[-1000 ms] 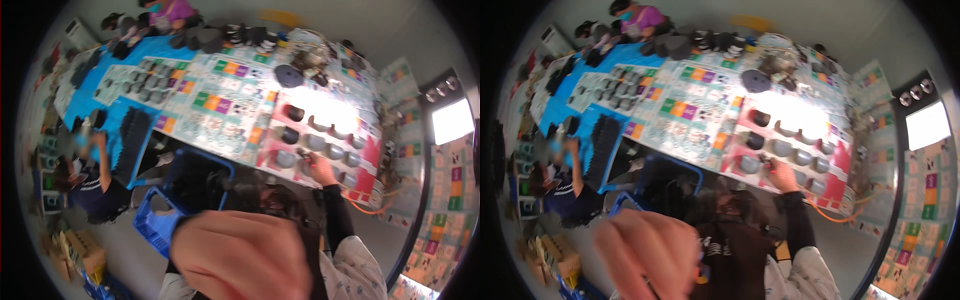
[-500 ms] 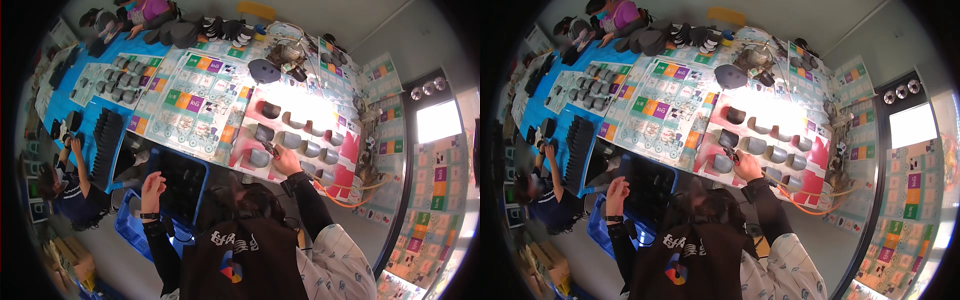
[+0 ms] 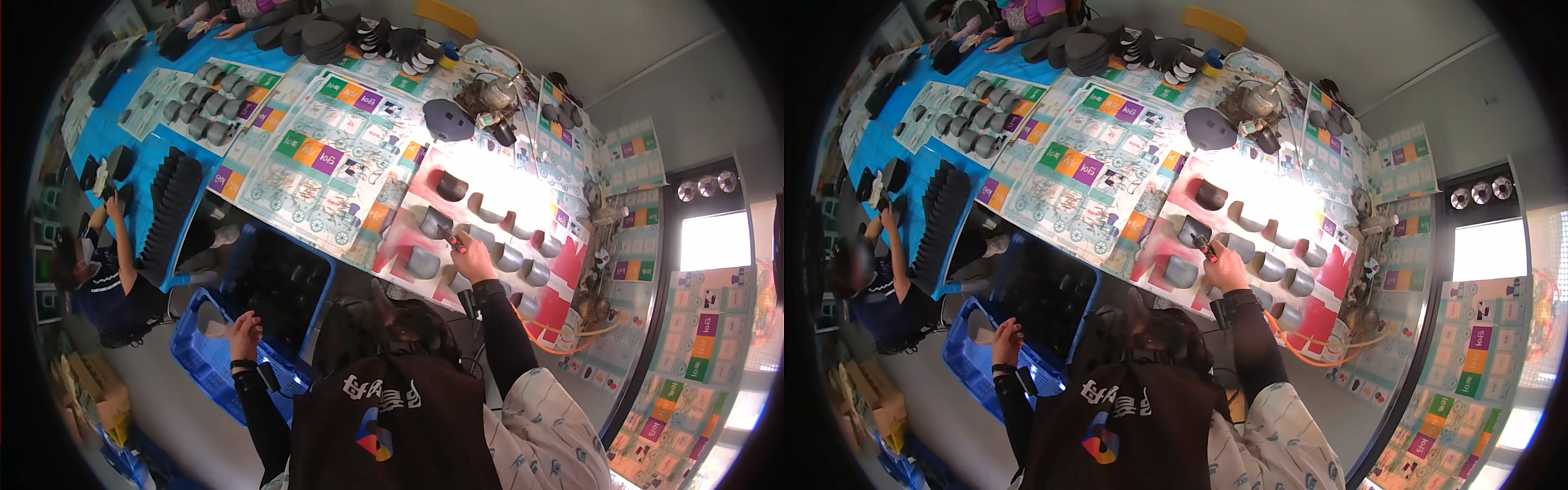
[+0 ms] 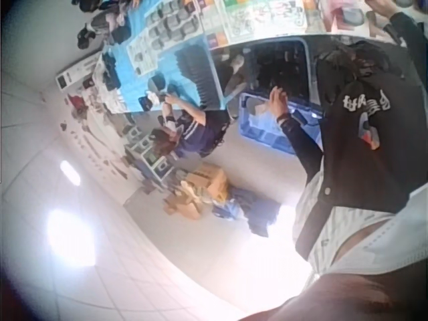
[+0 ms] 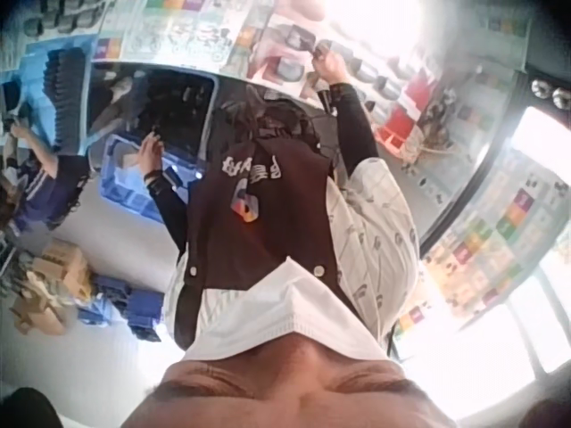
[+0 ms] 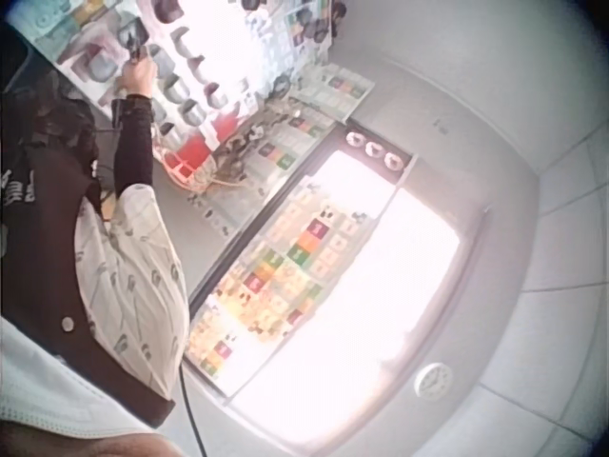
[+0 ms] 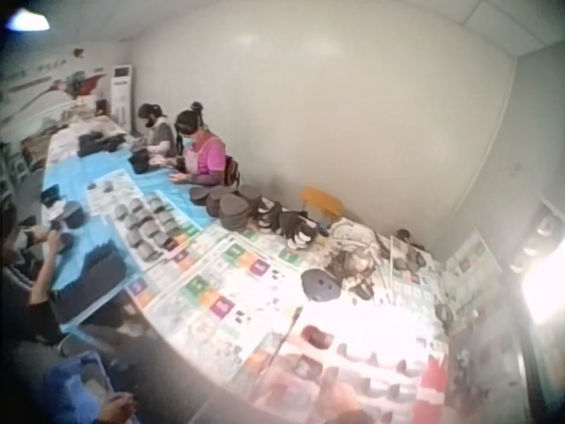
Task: The recorder uses a glue gun to apply adhesive to several small black shoe components laid out on a table.
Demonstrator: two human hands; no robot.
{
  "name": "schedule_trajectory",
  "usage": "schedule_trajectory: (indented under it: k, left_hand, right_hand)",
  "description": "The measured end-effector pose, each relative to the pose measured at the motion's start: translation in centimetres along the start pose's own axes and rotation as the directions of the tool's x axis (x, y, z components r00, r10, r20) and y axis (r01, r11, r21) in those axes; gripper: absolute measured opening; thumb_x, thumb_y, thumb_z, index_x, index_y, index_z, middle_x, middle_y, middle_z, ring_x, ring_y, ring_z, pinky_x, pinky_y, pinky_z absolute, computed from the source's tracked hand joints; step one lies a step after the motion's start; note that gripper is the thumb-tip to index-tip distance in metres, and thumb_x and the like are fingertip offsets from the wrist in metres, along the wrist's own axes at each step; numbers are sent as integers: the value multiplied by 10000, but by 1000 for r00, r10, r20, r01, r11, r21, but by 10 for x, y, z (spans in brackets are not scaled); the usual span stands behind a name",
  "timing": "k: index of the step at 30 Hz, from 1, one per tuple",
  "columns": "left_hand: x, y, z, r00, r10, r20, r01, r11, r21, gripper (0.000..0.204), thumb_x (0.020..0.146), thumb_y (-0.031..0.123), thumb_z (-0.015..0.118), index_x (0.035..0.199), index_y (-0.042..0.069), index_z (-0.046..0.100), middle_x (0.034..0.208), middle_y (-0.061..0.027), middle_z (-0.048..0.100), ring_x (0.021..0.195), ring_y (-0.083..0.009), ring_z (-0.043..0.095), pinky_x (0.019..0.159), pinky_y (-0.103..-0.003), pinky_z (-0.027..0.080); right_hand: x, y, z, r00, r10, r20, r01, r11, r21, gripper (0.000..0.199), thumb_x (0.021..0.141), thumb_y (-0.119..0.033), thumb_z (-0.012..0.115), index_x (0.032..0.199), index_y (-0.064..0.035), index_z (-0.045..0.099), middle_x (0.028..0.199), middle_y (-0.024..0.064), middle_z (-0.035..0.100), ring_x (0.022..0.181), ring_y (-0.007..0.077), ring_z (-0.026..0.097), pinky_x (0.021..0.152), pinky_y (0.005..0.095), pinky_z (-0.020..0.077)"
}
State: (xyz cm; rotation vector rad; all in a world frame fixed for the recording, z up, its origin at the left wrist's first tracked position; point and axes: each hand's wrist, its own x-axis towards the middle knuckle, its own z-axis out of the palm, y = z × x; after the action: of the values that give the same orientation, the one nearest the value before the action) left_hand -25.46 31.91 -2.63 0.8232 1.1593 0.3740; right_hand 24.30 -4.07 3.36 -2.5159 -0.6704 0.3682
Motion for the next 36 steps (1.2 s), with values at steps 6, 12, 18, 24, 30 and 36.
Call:
schedule_trajectory:
  k: [6,12,18,24,30,36]
  left_hand:
    - [4,-1,8,1000,-21,-9,21,1000,-4,222,1008,230,654,1177,87,659,940,-19,696,747,-109,644,624,-249,479]
    - [1,-4,6,999,-27,-29,26,999,-31,220,1004,217,656,1177,80,656,931,-22,687,754,-121,637,619,-250,472]
    - [0,-7,4,999,-38,-15,38,999,-26,230,996,214,660,1180,78,651,944,-33,683,751,-137,639,606,-256,470]
    - [0,-7,6,999,-31,-28,31,999,-13,218,1001,225,655,1170,87,664,899,-10,671,736,-128,633,581,-267,480]
    - [-12,1,15,1000,-3,-25,4,999,37,203,993,198,655,1150,70,653,923,-40,689,734,-137,642,597,-260,479]
    - [-31,-9,19,991,-45,-123,50,998,41,206,996,199,650,1146,58,649,909,-44,683,706,-143,639,579,-258,487]
  right_hand:
    - [18,10,-7,996,-78,36,77,997,20,212,784,-120,624,981,-41,629,870,265,656,863,500,616,735,556,487]
    - [21,20,-23,979,-111,170,103,993,56,195,809,-127,586,967,-43,664,887,271,667,904,497,623,797,566,489]
    - [11,29,-32,987,-48,157,37,997,68,185,805,-104,563,945,-24,653,863,280,646,882,507,605,763,572,474]
    - [26,32,-34,994,-44,97,39,998,54,209,791,-106,580,967,-36,669,869,282,651,891,504,610,780,573,477]
    - [67,32,-54,983,55,174,-79,988,131,222,800,-143,591,949,-28,707,876,302,664,892,505,629,819,553,498]
    - [138,114,-27,933,-324,156,335,941,-46,289,720,-164,687,978,-34,697,808,201,698,800,375,687,762,418,527]
